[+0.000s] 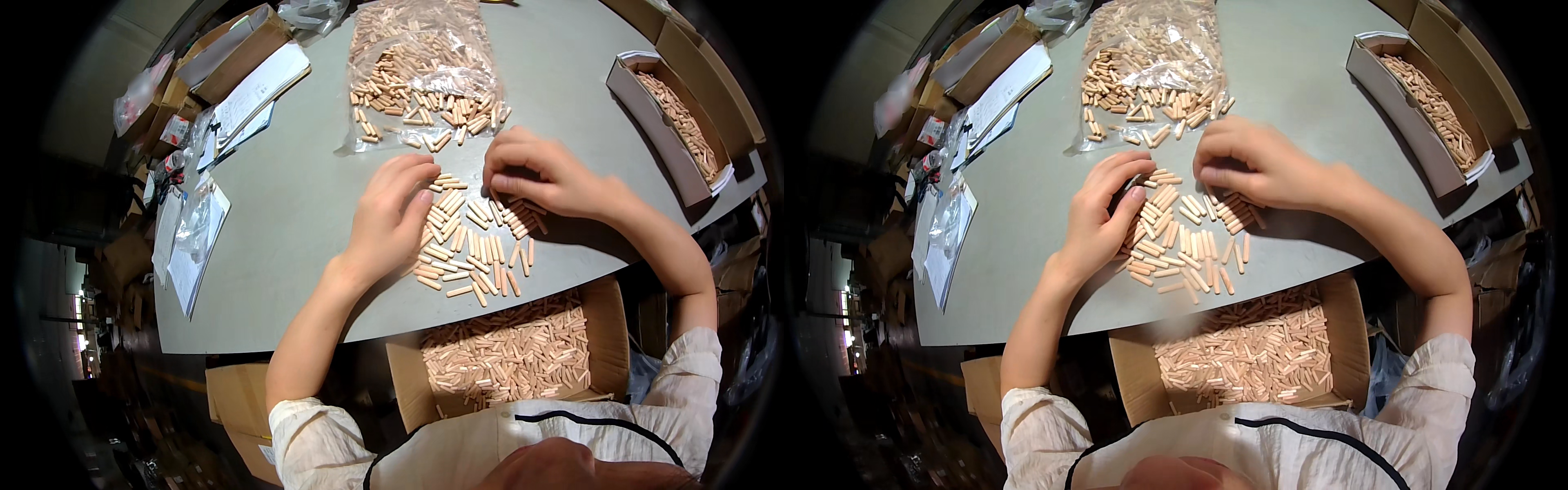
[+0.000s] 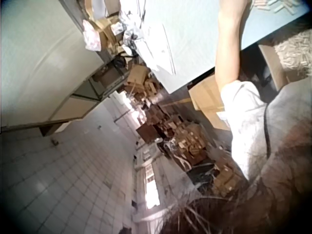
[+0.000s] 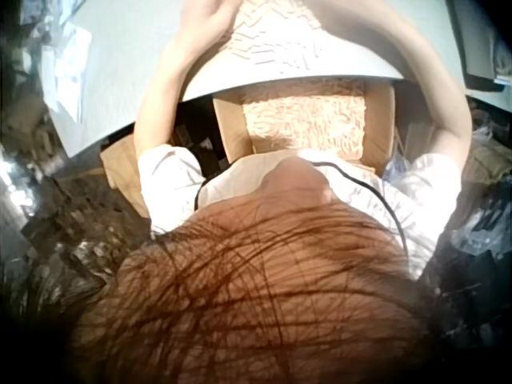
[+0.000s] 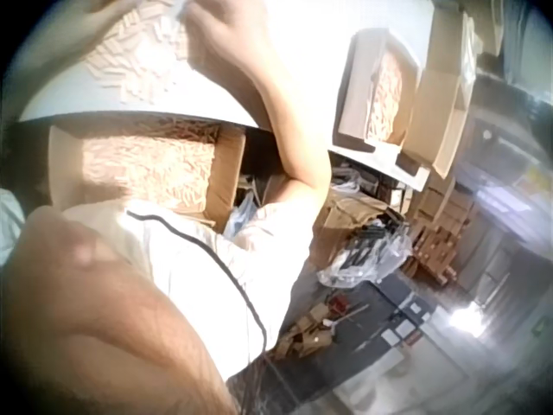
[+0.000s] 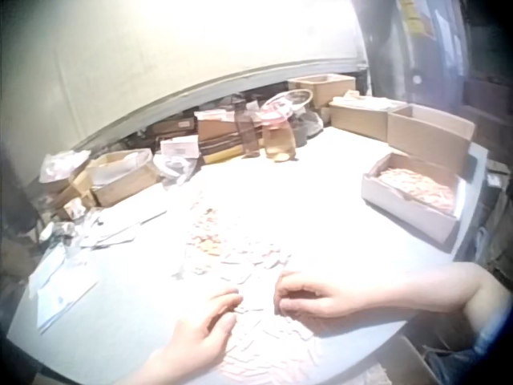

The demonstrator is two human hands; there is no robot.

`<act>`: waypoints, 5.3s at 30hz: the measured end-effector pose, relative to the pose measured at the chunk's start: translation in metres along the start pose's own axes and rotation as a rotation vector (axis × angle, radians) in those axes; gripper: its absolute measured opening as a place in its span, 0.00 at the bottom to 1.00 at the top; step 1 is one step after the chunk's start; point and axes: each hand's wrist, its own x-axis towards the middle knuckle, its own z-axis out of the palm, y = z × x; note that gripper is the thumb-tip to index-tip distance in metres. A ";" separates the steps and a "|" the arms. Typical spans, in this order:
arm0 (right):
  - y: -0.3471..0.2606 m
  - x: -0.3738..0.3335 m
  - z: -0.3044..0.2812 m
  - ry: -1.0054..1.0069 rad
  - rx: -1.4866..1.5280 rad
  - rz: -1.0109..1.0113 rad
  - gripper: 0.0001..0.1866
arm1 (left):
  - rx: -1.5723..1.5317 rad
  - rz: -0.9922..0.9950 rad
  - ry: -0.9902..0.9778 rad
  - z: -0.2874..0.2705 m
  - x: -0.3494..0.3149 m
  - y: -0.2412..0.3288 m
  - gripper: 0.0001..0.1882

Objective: The person sorts small, light-colored cylindrical objects on a table. They pick up the cylinders from a pile and place them into a cardboard box below the table surface. The person uses both hands to handle the items, occasionally adjusting the pile on the table.

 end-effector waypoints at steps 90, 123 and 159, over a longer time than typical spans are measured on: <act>0.014 0.003 0.005 -0.119 0.625 0.188 0.31 | -0.945 -0.336 -0.046 -0.013 0.001 -0.002 0.29; 0.015 0.005 -0.008 -0.072 0.825 0.272 0.26 | -0.663 -0.383 -0.181 -0.002 -0.051 0.040 0.37; -0.018 -0.014 0.019 -0.463 1.030 0.264 0.20 | 0.246 0.306 0.152 0.073 0.186 -0.071 0.15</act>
